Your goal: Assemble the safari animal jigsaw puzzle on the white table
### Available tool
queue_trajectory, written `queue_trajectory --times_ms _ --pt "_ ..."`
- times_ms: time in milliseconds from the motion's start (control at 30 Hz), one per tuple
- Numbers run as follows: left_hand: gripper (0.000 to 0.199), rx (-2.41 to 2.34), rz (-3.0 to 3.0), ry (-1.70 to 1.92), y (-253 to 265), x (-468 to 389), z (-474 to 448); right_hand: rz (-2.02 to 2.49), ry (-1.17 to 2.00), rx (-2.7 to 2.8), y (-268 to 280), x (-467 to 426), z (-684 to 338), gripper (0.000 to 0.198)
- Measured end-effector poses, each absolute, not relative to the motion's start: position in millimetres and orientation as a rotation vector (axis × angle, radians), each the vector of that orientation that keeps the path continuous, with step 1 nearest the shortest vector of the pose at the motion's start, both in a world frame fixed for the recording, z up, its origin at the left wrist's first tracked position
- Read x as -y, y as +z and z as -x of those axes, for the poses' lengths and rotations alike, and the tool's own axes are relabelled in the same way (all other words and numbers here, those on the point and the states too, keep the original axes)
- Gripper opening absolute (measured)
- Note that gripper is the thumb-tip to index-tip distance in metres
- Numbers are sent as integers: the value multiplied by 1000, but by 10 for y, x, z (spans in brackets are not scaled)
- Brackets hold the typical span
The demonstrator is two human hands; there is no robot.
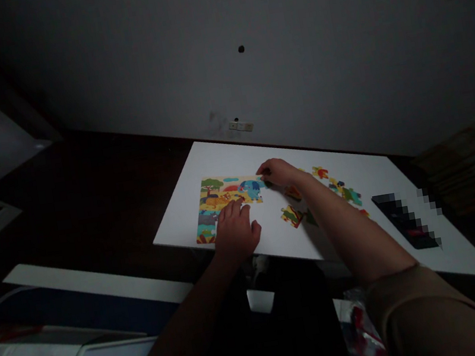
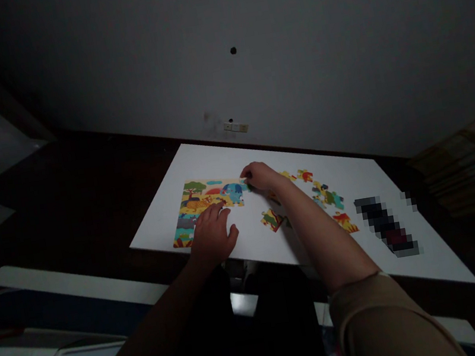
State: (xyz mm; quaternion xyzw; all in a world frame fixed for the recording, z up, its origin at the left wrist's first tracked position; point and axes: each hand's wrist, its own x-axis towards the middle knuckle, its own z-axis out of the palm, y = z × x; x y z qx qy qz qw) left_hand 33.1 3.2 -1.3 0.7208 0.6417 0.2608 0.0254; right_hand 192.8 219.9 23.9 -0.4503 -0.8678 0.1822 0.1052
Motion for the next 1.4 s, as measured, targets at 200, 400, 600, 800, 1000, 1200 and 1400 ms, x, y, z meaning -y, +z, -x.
queue_trajectory --times_ms 200,400,600,800,1000,1200,1400 --pt "36 -1985 -2226 809 -8 -30 -334 1317 490 2510 193 -2011 -1979 22" --pt "36 -1984 -2227 820 -12 -29 -337 1178 427 2537 128 -1912 -2066 32" --pt "37 -1988 -2226 816 -25 -31 -334 1294 430 2466 71 -1985 -2068 30" --pt "36 -1997 -2230 804 -23 -34 -335 1285 476 2483 78 -2009 -2088 32" --pt "37 -1995 -2231 794 -23 -37 -335 1391 455 2510 138 -1997 -2041 33" --pt "38 -2000 -2245 781 -29 -47 -334 1475 532 2614 253 -2008 -1992 41" --pt "36 -1997 -2241 792 -23 -39 -334 1462 519 2720 315 -2015 -1963 42"
